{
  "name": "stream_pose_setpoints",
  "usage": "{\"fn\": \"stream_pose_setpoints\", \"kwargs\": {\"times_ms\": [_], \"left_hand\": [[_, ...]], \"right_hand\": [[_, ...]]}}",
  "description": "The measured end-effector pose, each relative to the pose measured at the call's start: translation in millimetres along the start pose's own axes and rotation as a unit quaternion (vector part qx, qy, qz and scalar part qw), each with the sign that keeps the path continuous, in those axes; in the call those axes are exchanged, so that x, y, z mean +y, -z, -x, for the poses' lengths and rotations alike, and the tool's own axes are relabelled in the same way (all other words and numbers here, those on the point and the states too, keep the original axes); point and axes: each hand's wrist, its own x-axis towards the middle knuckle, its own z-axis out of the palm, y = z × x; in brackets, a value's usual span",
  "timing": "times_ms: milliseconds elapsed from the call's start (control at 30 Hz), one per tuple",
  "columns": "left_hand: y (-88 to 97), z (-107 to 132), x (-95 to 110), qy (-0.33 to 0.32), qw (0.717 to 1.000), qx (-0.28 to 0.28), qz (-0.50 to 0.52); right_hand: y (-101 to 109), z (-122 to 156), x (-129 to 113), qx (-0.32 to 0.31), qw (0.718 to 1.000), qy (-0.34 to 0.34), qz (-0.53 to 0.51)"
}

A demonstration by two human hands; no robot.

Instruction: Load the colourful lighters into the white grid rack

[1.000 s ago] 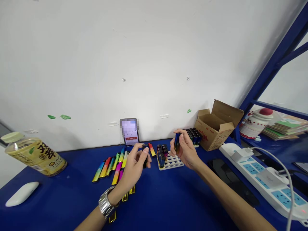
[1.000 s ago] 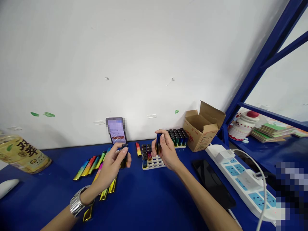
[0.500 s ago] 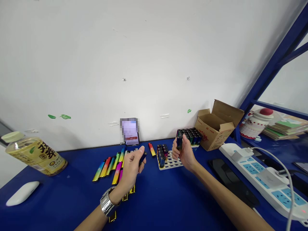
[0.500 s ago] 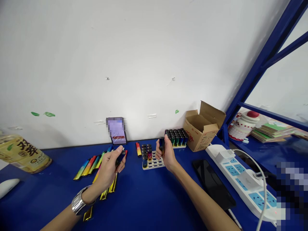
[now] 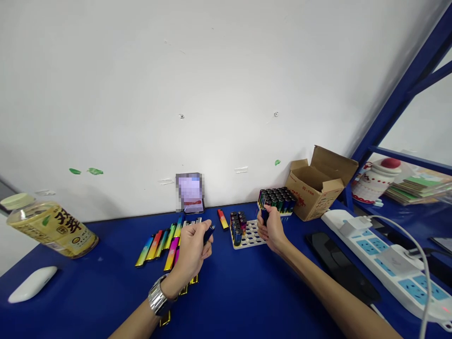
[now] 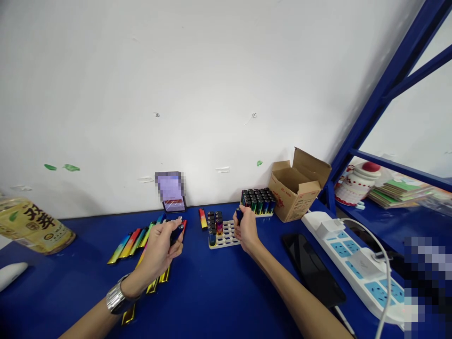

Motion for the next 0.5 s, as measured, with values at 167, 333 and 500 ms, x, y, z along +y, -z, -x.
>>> {"fn": "stream_pose_setpoints", "kwargs": {"times_ms": [167, 333, 500], "left_hand": [[1.2, -0.3, 1.4, 0.027, 1.000, 0.000, 0.016], [1.8, -0.6, 2.2, 0.022, 1.000, 0.014, 0.007], [2.2, -0.8, 2.8, 0.028, 1.000, 0.009, 0.002]], "right_hand": [[-3.2, 4.5, -3.5, -0.006, 1.000, -0.027, -0.009], [-3.6, 4.3, -3.2, 0.038, 0.999, -0.010, -0.014], [-3.4, 4.0, -3.0, 0.027, 0.999, -0.023, -0.005]]}}
